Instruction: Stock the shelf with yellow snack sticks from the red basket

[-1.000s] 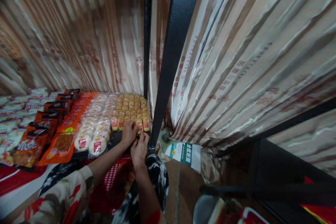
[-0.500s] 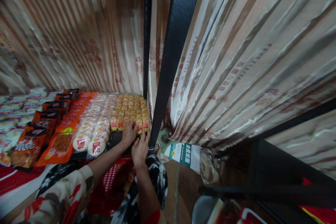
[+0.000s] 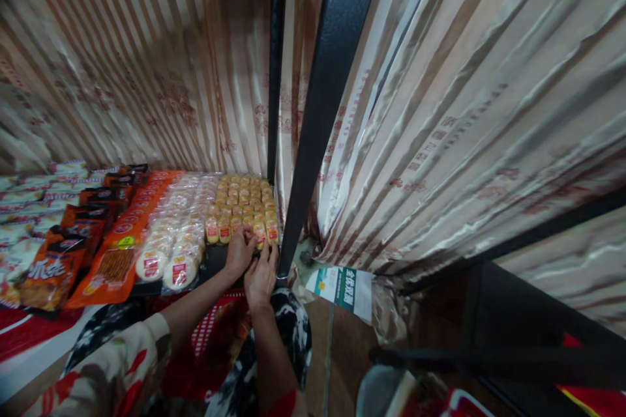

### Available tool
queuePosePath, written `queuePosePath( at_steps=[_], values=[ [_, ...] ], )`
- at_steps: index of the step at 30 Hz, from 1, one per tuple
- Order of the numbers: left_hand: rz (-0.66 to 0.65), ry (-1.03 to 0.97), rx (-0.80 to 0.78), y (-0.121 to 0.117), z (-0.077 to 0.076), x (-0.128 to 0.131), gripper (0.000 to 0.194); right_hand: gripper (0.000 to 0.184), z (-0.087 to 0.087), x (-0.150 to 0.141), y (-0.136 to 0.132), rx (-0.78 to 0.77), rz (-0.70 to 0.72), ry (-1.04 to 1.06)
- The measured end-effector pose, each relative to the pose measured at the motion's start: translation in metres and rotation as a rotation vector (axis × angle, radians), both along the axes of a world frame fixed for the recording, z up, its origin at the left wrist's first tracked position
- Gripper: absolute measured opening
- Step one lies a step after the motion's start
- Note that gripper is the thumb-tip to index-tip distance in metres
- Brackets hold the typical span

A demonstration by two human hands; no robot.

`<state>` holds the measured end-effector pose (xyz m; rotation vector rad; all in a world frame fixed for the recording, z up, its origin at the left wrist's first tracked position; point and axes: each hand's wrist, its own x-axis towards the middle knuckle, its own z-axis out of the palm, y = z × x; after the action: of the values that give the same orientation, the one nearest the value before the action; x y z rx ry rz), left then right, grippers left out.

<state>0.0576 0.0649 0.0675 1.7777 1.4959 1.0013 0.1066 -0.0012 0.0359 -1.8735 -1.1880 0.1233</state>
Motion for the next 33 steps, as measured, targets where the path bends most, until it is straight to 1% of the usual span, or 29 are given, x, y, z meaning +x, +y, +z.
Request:
queuePosePath(
  at_steps=[5,8,11,18,26,33],
  values=[
    [0.004,-0.155,0.019,-0.007,-0.002,-0.005,0.014,0.052,0.001,0.000,0.000,-0.024,0.009,-0.003],
    [-0.024,-0.176,0.012,-0.008,-0.004,-0.006,0.013,0.052,-0.001,-0.001,0.000,-0.021,0.003,-0.004],
    [-0.053,-0.161,0.022,-0.009,-0.006,-0.006,0.015,0.053,-0.002,-0.001,0.000,-0.013,0.005,-0.006],
    [-0.098,0.003,0.067,-0.013,-0.003,-0.007,0.030,0.054,-0.004,0.000,0.000,0.015,0.016,0.006],
    [-0.118,-0.022,0.091,-0.014,-0.005,-0.009,0.026,0.059,-0.001,0.000,-0.001,0.042,0.011,-0.001],
    [-0.118,0.004,0.096,-0.014,-0.002,-0.010,0.027,0.061,0.001,0.000,0.000,0.017,0.021,0.002]
  ],
)
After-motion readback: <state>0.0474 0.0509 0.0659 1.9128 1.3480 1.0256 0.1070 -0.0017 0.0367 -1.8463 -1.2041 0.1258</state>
